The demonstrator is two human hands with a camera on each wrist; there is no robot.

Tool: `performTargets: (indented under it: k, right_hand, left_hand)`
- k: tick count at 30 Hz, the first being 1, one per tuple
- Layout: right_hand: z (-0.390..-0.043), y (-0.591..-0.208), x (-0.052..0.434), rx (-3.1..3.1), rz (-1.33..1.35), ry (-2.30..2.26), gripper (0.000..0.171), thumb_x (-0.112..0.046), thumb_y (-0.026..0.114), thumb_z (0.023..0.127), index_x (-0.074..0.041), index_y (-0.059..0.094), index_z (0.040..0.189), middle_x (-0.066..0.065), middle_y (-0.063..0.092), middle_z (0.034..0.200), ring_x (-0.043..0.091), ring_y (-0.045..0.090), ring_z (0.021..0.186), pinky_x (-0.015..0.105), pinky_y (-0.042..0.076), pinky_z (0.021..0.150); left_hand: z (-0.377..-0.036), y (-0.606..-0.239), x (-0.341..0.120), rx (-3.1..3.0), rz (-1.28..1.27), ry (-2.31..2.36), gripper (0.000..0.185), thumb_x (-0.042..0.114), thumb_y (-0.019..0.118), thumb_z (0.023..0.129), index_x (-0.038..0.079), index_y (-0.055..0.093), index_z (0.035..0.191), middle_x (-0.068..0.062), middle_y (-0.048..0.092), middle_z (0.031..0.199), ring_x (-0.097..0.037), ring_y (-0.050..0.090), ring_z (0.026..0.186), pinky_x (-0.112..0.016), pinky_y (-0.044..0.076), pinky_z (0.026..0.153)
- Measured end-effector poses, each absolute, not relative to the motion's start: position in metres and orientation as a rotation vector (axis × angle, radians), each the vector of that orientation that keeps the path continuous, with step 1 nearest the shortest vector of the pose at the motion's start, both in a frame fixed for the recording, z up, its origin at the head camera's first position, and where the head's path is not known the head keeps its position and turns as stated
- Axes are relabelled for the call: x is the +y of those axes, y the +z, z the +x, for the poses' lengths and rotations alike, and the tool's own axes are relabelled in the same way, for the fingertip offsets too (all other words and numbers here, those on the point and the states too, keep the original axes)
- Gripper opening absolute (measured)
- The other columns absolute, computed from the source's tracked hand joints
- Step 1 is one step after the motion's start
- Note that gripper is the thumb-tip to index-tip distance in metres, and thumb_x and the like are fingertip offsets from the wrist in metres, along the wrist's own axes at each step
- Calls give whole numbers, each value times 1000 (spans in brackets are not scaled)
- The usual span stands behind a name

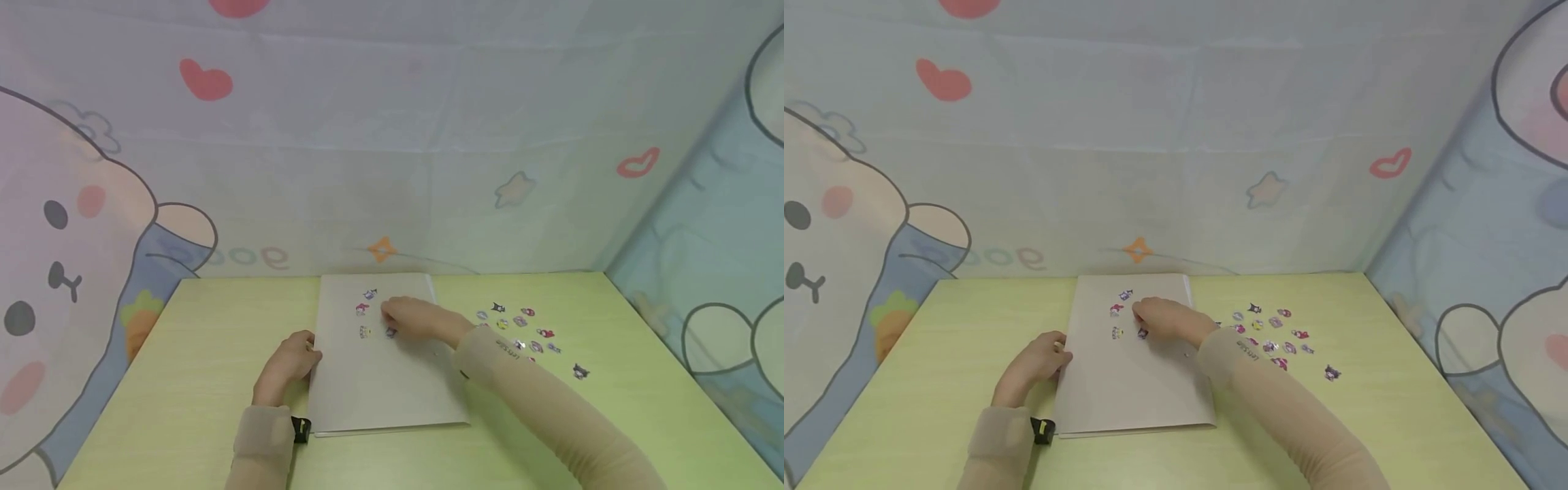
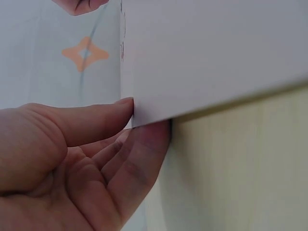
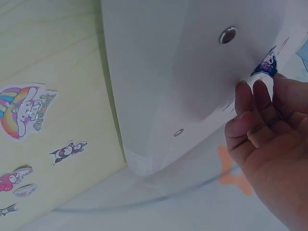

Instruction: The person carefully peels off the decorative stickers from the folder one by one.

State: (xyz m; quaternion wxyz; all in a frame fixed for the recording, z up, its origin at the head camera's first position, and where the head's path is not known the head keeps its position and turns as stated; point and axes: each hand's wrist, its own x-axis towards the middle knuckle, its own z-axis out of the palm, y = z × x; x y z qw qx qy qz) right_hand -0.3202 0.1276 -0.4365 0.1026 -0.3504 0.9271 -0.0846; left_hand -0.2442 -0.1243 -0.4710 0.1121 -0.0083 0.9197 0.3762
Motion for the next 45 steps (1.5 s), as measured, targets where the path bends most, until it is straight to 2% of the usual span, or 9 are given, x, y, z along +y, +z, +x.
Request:
performTargets:
  k: [11, 19, 24, 30, 40, 45]
  right_hand:
    - [-320, -432, 130, 2722, -1059, -247, 16, -13, 49, 103, -15, 50, 87, -1, 51, 81, 14, 47, 77, 28, 42, 73]
    - [-322, -418, 143, 2729, -1145, -266, 15, -7, 51, 101, -12, 52, 86, -1, 50, 80, 16, 47, 78, 30, 42, 73]
    - [-326, -406, 167, 2725, -1073, -307, 17, -7, 47, 103, -10, 51, 86, -1, 48, 75, 14, 44, 70, 30, 40, 65]
    - [-331, -398, 202, 2730, -1024, -315, 19, -7, 41, 104, -8, 49, 87, 1, 43, 72, 14, 38, 66, 30, 37, 64]
    - [-341, -416, 264, 2760, -872, -360, 19, -6, 40, 104, -7, 48, 87, 1, 42, 71, 13, 37, 61, 31, 36, 61]
    - [-349, -421, 287, 2817, -827, -414, 14, -4, 42, 103, -4, 52, 93, 5, 48, 75, 15, 40, 63, 34, 36, 63]
  left_hand:
    - [-246, -474, -125, 2705, -11, 1103, 39, 5, 57, 95, -12, 48, 129, -20, 62, 109, -28, 62, 93, -44, 51, 81]
    - [-246, -474, -124, 2700, -22, 1117, 39, 5, 56, 94, -12, 48, 128, -20, 62, 108, -28, 61, 93, -44, 50, 82]
    - [-246, -473, -123, 2701, -19, 1113, 39, 4, 56, 94, -13, 47, 128, -22, 62, 110, -29, 61, 95, -45, 50, 83]
    - [-245, -472, -124, 2700, -44, 1108, 40, 5, 56, 95, -12, 47, 130, -24, 60, 115, -31, 60, 99, -46, 49, 84]
    - [-245, -471, -124, 2702, -22, 1102, 40, 4, 56, 94, -13, 47, 129, -24, 61, 113, -31, 62, 97, -47, 50, 84]
    - [-245, -471, -123, 2704, -3, 1093, 40, 4, 55, 94, -13, 47, 129, -25, 61, 114, -32, 62, 98, -47, 50, 85]
